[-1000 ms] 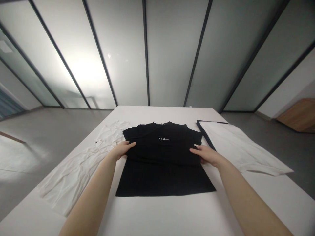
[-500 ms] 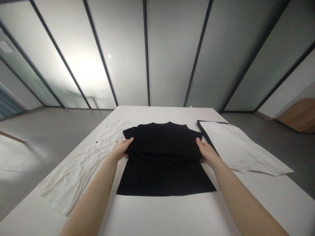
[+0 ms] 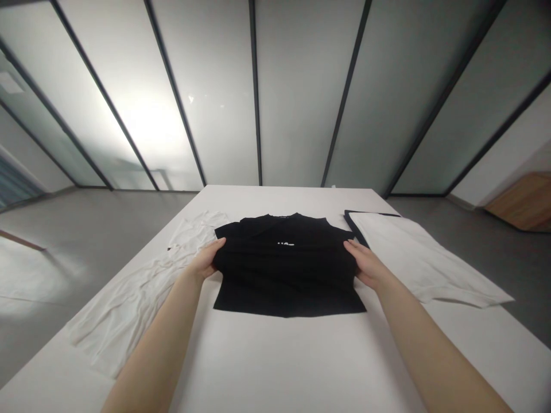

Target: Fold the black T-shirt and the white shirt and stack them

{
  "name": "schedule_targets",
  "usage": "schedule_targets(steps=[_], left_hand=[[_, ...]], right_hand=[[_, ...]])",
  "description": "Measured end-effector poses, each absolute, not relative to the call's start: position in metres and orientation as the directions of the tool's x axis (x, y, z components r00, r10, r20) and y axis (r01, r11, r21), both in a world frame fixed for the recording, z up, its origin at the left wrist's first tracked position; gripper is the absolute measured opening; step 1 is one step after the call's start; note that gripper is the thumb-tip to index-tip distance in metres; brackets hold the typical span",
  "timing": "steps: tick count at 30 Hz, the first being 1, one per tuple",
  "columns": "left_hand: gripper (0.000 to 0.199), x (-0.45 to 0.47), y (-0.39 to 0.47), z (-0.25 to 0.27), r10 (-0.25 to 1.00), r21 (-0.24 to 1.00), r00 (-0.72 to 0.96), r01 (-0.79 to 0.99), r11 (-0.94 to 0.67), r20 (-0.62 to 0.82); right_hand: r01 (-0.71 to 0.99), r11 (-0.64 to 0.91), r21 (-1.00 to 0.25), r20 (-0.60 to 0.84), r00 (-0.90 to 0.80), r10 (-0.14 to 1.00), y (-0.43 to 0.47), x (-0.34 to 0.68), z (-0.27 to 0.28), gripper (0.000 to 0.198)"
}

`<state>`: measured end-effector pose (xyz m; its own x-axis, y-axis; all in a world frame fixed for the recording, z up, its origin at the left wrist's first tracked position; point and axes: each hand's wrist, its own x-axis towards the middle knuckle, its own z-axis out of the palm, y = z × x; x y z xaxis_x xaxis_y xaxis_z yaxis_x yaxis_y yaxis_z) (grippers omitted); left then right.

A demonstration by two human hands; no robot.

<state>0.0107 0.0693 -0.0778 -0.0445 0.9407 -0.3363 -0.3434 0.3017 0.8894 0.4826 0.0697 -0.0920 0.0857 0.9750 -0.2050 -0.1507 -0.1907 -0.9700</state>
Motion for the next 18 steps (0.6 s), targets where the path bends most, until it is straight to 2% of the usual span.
schedule_targets(steps=[3, 5, 8, 10, 13, 15, 18], left_hand=[[0.022, 0.016, 0.073, -0.076, 0.962, 0.881, -0.095, -0.434, 0.190, -0.254], [0.025, 0.022, 0.072, -0.076, 0.979, 0.881, -0.043, -0.446, 0.158, -0.197], [0.034, 0.028, 0.069, -0.079, 0.981, 0.920, 0.137, -0.350, 0.177, -0.137], [0.035, 0.029, 0.069, -0.082, 0.970, 0.952, 0.185, -0.229, 0.200, -0.159], [0.031, 0.030, 0.073, -0.087, 0.984, 0.974, 0.068, -0.149, 0.173, -0.165], [0.034, 0.030, 0.078, -0.088, 0.990, 0.974, -0.068, -0.196, 0.111, -0.126], [0.038, 0.029, 0.083, -0.088, 0.971, 0.966, -0.213, -0.253, 0.056, -0.112]], right_hand=[[-0.244, -0.172, -0.954, -0.198, 0.087, 0.976, 0.070, 0.481, -0.085, 0.023], [-0.284, -0.207, -0.936, -0.224, 0.028, 0.974, 0.069, 0.480, -0.083, 0.025], [-0.296, -0.265, -0.917, -0.268, -0.031, 0.963, 0.066, 0.478, -0.085, 0.019], [-0.269, -0.309, -0.912, -0.314, -0.023, 0.949, 0.065, 0.480, -0.089, 0.021], [-0.217, -0.379, -0.900, -0.385, -0.012, 0.923, 0.067, 0.487, -0.092, 0.018], [-0.219, -0.378, -0.899, -0.398, 0.052, 0.916, 0.069, 0.491, -0.090, 0.016], [-0.254, -0.329, -0.909, -0.370, 0.134, 0.919, 0.069, 0.492, -0.085, 0.027]])
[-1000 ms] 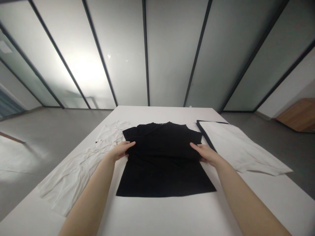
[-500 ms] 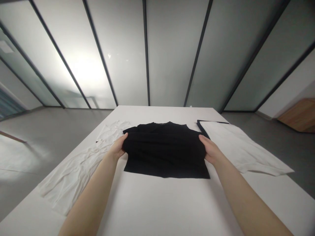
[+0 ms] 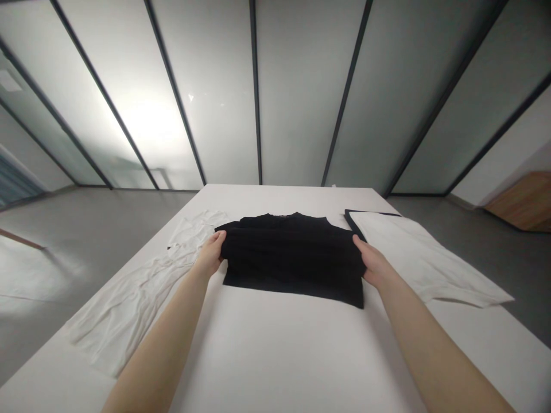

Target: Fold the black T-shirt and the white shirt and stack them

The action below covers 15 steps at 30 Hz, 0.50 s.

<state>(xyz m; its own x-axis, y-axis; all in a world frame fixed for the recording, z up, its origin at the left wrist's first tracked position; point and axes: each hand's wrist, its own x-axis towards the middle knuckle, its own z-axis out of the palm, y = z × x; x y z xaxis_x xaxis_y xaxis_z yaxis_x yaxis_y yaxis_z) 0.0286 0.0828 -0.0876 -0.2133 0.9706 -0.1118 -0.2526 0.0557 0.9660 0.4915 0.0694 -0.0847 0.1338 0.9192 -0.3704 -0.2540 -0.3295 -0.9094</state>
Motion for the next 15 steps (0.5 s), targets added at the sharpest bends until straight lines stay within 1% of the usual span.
schedule_targets(steps=[2, 5, 7, 9, 11, 12, 13, 14, 15], left_hand=[[0.044, 0.026, 0.082, -0.088, 0.967, 0.964, -0.177, -0.225, 0.142, -0.184], [0.050, 0.020, 0.075, -0.088, 0.947, 0.945, 0.024, -0.062, 0.320, -0.319], [0.045, 0.017, 0.070, -0.087, 0.937, 0.946, 0.132, 0.064, 0.318, -0.324], [0.040, 0.018, 0.068, -0.084, 0.951, 0.965, 0.176, 0.113, 0.237, -0.254], [0.039, 0.023, 0.069, -0.081, 0.980, 0.988, 0.134, 0.054, 0.143, -0.149], [0.039, 0.027, 0.071, -0.080, 0.994, 0.996, 0.065, -0.005, 0.093, -0.093], [0.040, 0.031, 0.072, -0.080, 0.999, 0.997, -0.026, -0.061, 0.042, -0.044], [0.040, 0.035, 0.074, -0.080, 0.993, 0.996, -0.118, -0.094, 0.000, -0.011], [0.039, 0.038, 0.075, -0.081, 0.983, 0.996, -0.185, -0.091, -0.019, 0.001]], right_hand=[[-0.211, -0.354, -0.911, -0.375, 0.071, 0.924, 0.066, 0.490, -0.081, 0.036], [-0.013, -0.453, -0.892, -0.450, -0.094, 0.888, 0.059, 0.490, -0.078, 0.033], [0.060, -0.434, -0.899, -0.438, -0.138, 0.888, 0.057, 0.491, -0.078, 0.028], [0.010, -0.327, -0.945, -0.327, -0.091, 0.941, 0.059, 0.492, -0.077, 0.026], [-0.089, -0.193, -0.977, -0.195, 0.006, 0.981, 0.063, 0.492, -0.078, 0.024], [-0.124, -0.147, -0.981, -0.155, 0.058, 0.986, 0.065, 0.492, -0.079, 0.023], [-0.140, -0.129, -0.982, -0.143, 0.095, 0.985, 0.067, 0.492, -0.081, 0.023], [-0.134, -0.148, -0.980, -0.162, 0.104, 0.981, 0.068, 0.493, -0.083, 0.024], [-0.107, -0.198, -0.974, -0.207, 0.081, 0.975, 0.068, 0.495, -0.086, 0.027]])
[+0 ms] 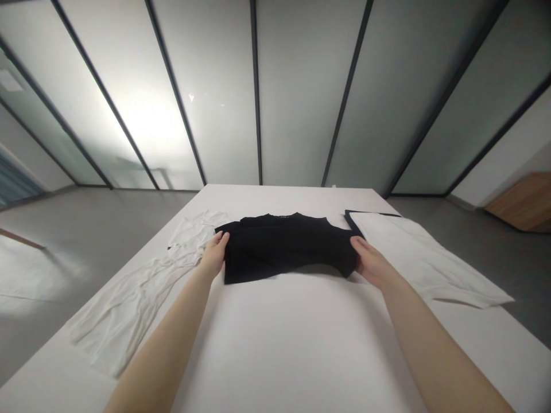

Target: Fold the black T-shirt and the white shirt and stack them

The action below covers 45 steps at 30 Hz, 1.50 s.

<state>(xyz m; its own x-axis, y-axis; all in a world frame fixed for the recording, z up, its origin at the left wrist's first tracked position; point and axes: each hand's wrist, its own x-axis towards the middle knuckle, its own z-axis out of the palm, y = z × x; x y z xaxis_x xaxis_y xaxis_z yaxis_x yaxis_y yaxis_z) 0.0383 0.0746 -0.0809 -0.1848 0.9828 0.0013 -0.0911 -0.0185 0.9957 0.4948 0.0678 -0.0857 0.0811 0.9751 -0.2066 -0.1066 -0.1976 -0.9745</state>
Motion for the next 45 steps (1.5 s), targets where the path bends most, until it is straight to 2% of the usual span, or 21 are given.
schedule_targets(steps=[1, 3, 6, 9, 11, 13, 14, 15, 17, 19, 21, 24, 26, 29, 32, 34, 36, 39, 41, 43, 45], left_hand=[[0.038, 0.040, 0.075, -0.082, 0.978, 0.999, -0.207, -0.049, -0.004, -0.007], [0.036, 0.039, 0.072, -0.082, 0.990, 0.989, -0.125, 0.123, 0.086, -0.071], [0.036, 0.027, 0.066, -0.079, 0.984, 0.917, 0.065, 0.377, 0.130, -0.166], [0.035, 0.011, 0.062, -0.075, 0.963, 0.881, 0.133, 0.449, 0.152, -0.234], [0.033, 0.004, 0.062, -0.074, 0.932, 0.866, 0.151, 0.442, 0.234, -0.329], [0.033, 0.002, 0.064, -0.075, 0.928, 0.871, 0.111, 0.400, 0.285, -0.355], [0.033, 0.002, 0.066, -0.076, 0.945, 0.890, 0.056, 0.358, 0.284, -0.324], [0.034, 0.003, 0.067, -0.077, 0.960, 0.910, -0.009, 0.313, 0.270, -0.281], [0.036, 0.003, 0.069, -0.079, 0.965, 0.930, -0.093, 0.260, 0.261, -0.244], [0.040, 0.000, 0.069, -0.082, 0.945, 0.903, -0.059, 0.283, 0.325, -0.321], [0.041, -0.007, 0.068, -0.084, 0.904, 0.852, 0.029, 0.349, 0.391, -0.426], [0.038, -0.014, 0.065, -0.084, 0.892, 0.848, 0.084, 0.361, 0.389, -0.445], [0.036, -0.012, 0.066, -0.080, 0.921, 0.886, 0.040, 0.291, 0.361, -0.388], [0.036, 0.002, 0.070, -0.071, 0.944, 0.943, -0.074, 0.067, 0.325, -0.320], [0.037, 0.018, 0.075, -0.067, 0.949, 0.941, -0.082, -0.177, 0.287, -0.305], [0.042, 0.025, 0.075, -0.067, 0.945, 0.919, -0.049, -0.255, 0.302, -0.325], [0.044, 0.026, 0.072, -0.070, 0.930, 0.903, 0.010, -0.234, 0.360, -0.368], [0.038, 0.016, 0.060, -0.073, 0.868, 0.890, 0.245, -0.035, 0.454, -0.433], [0.034, 0.004, 0.052, -0.071, 0.777, 0.871, 0.402, 0.143, 0.469, -0.484], [0.028, -0.007, 0.048, -0.066, 0.719, 0.849, 0.453, 0.287, 0.443, -0.528], [0.028, -0.014, 0.048, -0.059, 0.760, 0.862, 0.417, 0.329, 0.386, -0.499]], right_hand=[[-0.061, -0.266, -0.962, -0.268, 0.030, 0.963, 0.067, 0.497, -0.088, 0.031], [0.050, -0.379, -0.924, -0.382, -0.109, 0.917, 0.064, 0.502, -0.092, 0.038], [0.138, -0.408, -0.902, -0.430, -0.211, 0.878, 0.060, 0.504, -0.094, 0.038], [0.129, -0.377, -0.917, -0.394, -0.150, 0.907, 0.060, 0.498, -0.090, 0.033], [0.029, -0.347, -0.937, -0.349, -0.056, 0.936, 0.062, 0.492, -0.086, 0.030], [-0.090, -0.283, -0.955, -0.289, 0.059, 0.955, 0.064, 0.489, -0.083, 0.029], [-0.091, -0.263, -0.960, -0.272, 0.104, 0.957, 0.064, 0.489, -0.082, 0.030], [-0.027, -0.272, -0.962, -0.274, 0.128, 0.953, 0.064, 0.490, -0.082, 0.033], [0.259, -0.350, -0.900, -0.342, 0.076, 0.937, 0.063, 0.492, -0.083, 0.044], [0.549, -0.365, -0.752, -0.467, -0.054, 0.883, 0.060, 0.492, -0.084, 0.052], [0.665, -0.293, -0.687, -0.523, -0.172, 0.835, 0.057, 0.489, -0.086, 0.049], [0.562, -0.211, -0.800, -0.383, -0.208, 0.900, 0.058, 0.482, -0.089, 0.034], [0.393, -0.174, -0.903, -0.228, -0.096, 0.969, 0.063, 0.479, -0.091, 0.028], [0.153, -0.082, -0.985, -0.061, 0.143, 0.988, 0.074, 0.481, -0.094, 0.029], [0.019, 0.049, -0.999, 0.053, 0.247, 0.968, 0.082, 0.481, -0.096, 0.029], [-0.030, 0.021, -0.999, 0.012, 0.268, 0.963, 0.081, 0.479, -0.096, 0.030], [-0.037, -0.137, -0.990, -0.142, 0.225, 0.964, 0.075, 0.479, -0.096, 0.032], [0.079, -0.355, -0.932, -0.361, -0.082, 0.929, 0.060, 0.483, -0.090, 0.031], [0.212, -0.385, -0.898, -0.437, -0.342, 0.832, 0.051, 0.488, -0.084, 0.032], [0.278, -0.358, -0.891, -0.450, -0.453, 0.769, 0.047, 0.491, -0.078, 0.031], [0.182, -0.312, -0.932, -0.360, -0.381, 0.852, 0.048, 0.489, -0.073, 0.029]])
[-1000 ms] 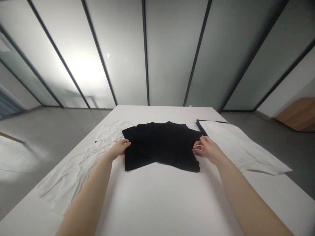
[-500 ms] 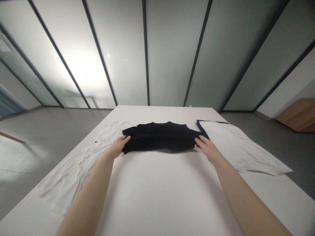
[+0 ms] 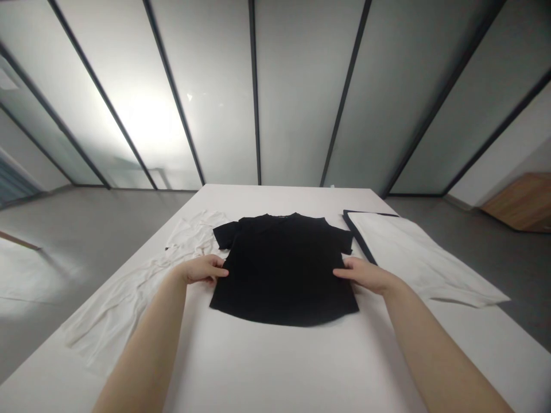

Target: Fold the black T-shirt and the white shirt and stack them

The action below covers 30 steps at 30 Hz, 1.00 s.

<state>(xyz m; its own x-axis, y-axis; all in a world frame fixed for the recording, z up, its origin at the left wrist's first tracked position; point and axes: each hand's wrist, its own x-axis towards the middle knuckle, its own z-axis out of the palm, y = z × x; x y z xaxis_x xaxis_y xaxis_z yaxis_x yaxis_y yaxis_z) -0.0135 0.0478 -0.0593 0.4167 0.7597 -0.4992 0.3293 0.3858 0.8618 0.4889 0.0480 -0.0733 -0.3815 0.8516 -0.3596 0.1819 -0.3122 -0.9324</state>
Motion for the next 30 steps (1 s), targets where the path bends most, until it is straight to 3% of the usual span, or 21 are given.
schedule_targets(steps=[2, 4, 6, 9, 11, 13, 15, 17, 19, 21, 24, 26, 28, 30], left_hand=[[0.032, -0.012, 0.052, -0.053, 0.874, 0.926, 0.327, 0.237, 0.293, -0.360], [0.037, -0.004, 0.058, -0.051, 0.964, 0.979, 0.181, 0.098, 0.180, -0.196], [0.037, 0.008, 0.064, -0.056, 0.985, 0.986, 0.068, 0.068, 0.152, -0.156], [0.031, 0.023, 0.067, -0.067, 0.956, 0.927, -0.059, 0.232, 0.294, -0.288], [0.032, 0.026, 0.066, -0.069, 0.931, 0.893, -0.182, 0.273, 0.357, -0.317], [0.045, 0.024, 0.065, -0.062, 0.945, 0.942, -0.191, 0.157, 0.297, -0.266], [0.054, 0.019, 0.064, -0.050, 0.984, 0.990, -0.115, -0.053, 0.127, -0.133], [0.051, 0.012, 0.063, -0.039, 0.995, 0.972, -0.094, -0.230, -0.042, 0.021], [0.044, 0.006, 0.061, -0.035, 0.994, 0.959, -0.073, -0.268, -0.094, 0.077], [0.036, 0.001, 0.057, -0.038, 0.992, 0.991, 0.118, -0.125, 0.048, -0.033], [0.020, -0.004, 0.049, -0.042, 0.804, 0.895, 0.419, 0.336, 0.294, -0.421], [0.016, -0.004, 0.046, -0.040, 0.736, 0.862, 0.474, 0.404, 0.307, -0.484], [0.020, -0.003, 0.047, -0.035, 0.848, 0.962, 0.454, 0.134, 0.240, -0.275], [0.025, 0.001, 0.051, -0.032, 0.964, 0.954, 0.266, -0.283, 0.098, -0.020]], right_hand=[[-0.035, -0.236, -0.971, -0.224, -0.207, 0.952, 0.052, 0.483, -0.073, 0.030], [-0.180, -0.198, -0.963, -0.187, -0.076, 0.979, 0.056, 0.474, -0.077, 0.030], [-0.140, -0.279, -0.950, -0.275, -0.051, 0.960, 0.058, 0.467, -0.084, 0.025], [0.069, -0.452, -0.889, -0.455, -0.034, 0.890, 0.056, 0.464, -0.092, 0.022], [0.099, -0.477, -0.873, -0.481, -0.011, 0.877, 0.055, 0.467, -0.087, 0.026], [0.016, -0.385, -0.923, -0.385, 0.004, 0.923, 0.055, 0.473, -0.074, 0.037], [-0.112, -0.196, -0.974, -0.202, 0.046, 0.978, 0.057, 0.482, -0.056, 0.047], [-0.209, 0.012, -0.978, -0.012, 0.112, 0.994, 0.057, 0.490, -0.041, 0.052], [-0.218, 0.101, -0.971, 0.075, 0.125, 0.989, 0.054, 0.497, -0.035, 0.050], [-0.082, -0.020, -0.996, -0.017, -0.030, 0.999, 0.049, 0.501, -0.039, 0.041], [0.391, -0.327, -0.861, -0.455, -0.304, 0.837, 0.041, 0.501, -0.047, 0.030], [0.515, -0.330, -0.791, -0.536, -0.324, 0.780, 0.038, 0.500, -0.046, 0.029], [0.350, -0.211, -0.913, -0.314, -0.272, 0.910, 0.039, 0.499, -0.040, 0.031], [0.053, 0.006, -0.999, 0.001, -0.101, 0.995, 0.041, 0.497, -0.033, 0.037]])
